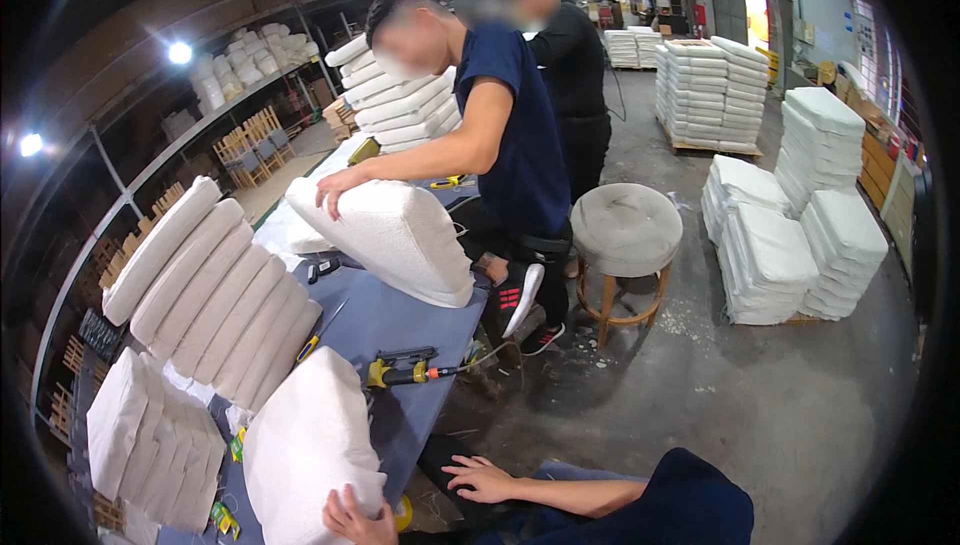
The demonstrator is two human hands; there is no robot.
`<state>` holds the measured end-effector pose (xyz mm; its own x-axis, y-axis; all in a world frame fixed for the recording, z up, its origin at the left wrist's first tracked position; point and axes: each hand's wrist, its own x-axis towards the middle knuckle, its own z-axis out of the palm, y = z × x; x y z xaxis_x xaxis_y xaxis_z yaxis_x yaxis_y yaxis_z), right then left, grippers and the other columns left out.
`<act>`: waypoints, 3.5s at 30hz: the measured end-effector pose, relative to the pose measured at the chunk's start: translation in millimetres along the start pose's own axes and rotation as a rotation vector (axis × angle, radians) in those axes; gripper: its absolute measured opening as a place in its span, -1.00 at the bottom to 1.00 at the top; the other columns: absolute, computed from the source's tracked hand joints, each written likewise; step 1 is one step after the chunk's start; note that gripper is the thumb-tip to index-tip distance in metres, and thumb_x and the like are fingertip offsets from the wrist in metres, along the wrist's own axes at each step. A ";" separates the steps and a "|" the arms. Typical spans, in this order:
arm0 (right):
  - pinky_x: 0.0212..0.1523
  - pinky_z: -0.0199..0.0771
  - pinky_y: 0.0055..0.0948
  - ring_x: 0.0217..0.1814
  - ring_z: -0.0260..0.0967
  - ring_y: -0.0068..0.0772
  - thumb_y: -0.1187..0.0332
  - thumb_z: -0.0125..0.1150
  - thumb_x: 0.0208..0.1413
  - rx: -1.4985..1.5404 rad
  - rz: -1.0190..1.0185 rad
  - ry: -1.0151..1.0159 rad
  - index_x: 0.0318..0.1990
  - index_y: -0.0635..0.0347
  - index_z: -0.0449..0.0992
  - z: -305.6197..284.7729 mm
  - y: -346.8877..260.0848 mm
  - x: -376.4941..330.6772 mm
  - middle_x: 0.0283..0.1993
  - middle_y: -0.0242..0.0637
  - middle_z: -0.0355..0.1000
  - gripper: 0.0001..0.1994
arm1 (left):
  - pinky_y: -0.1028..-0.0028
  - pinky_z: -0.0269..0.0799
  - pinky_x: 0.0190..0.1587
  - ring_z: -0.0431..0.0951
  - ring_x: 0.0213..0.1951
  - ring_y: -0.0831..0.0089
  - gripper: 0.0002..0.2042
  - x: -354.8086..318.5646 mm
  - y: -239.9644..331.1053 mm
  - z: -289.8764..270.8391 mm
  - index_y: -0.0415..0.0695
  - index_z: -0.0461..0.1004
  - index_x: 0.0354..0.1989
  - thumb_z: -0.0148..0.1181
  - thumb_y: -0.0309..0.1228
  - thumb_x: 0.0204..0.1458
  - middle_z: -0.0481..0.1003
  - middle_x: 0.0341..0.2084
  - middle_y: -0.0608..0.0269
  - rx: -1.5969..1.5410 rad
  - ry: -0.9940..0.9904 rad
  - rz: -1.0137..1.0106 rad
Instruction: The person wraps white foam cushions in white fabric using a staple gun. They pull the fabric taut over the foam and secure it with staples, then place the finished items into a stack. The process is repeated for multiple cushions in a workshop setting.
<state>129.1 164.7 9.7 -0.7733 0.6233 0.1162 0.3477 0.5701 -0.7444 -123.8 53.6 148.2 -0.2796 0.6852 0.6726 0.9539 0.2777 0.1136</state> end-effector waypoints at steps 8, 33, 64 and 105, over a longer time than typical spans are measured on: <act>0.57 -0.01 0.27 0.72 -0.05 0.00 0.21 0.18 0.32 -0.026 0.006 0.035 0.09 -0.11 0.65 0.1 6.9 12.0 0.60 -0.39 0.26 -0.74 | -0.14 0.17 0.38 0.37 0.32 -0.15 -0.49 -44.5 -30.4 51.4 0.00 0.54 0.27 0.37 -0.16 0.14 0.44 0.28 -0.11 -0.110 -0.323 -0.057; 0.11 0.57 -0.26 0.10 0.60 -0.18 0.42 0.19 0.30 0.205 -0.015 0.682 0.08 0.26 0.57 -166.2 -13.2 120.8 0.11 -0.13 0.63 -0.75 | -0.07 0.49 0.22 0.52 0.25 -0.27 -0.09 -43.6 -294.0 58.4 -0.19 0.54 0.32 -0.35 0.41 0.31 0.57 0.20 -0.20 -0.028 -0.590 -1.310; 0.45 0.29 -0.15 0.45 0.22 0.15 -0.23 0.46 0.06 0.509 0.540 0.221 0.68 -0.28 -0.01 -36.6 -66.3 173.2 0.34 0.18 0.13 0.08 | 0.17 0.61 0.10 0.67 0.05 0.06 -0.31 -77.0 -231.8 21.2 -0.52 0.38 0.29 0.07 0.03 0.40 0.53 0.20 -0.19 -1.034 -0.301 -1.246; -0.03 0.59 -0.15 -0.01 0.54 -0.33 -0.07 -0.03 0.44 1.446 1.110 0.323 0.17 0.08 0.54 108.5 -48.4 171.9 0.03 -0.30 0.56 -0.54 | -0.46 -0.22 0.49 -0.09 0.62 -0.17 -0.30 28.1 -38.7 82.0 0.35 0.29 0.51 0.31 -0.02 0.15 0.05 0.61 0.13 -0.047 -0.739 0.362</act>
<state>-78.1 186.2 -5.6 -0.3556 0.5100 -0.7832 -0.2399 -0.8597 -0.4509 -177.5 117.3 102.8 0.0618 0.9979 0.0206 0.9978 -0.0623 0.0234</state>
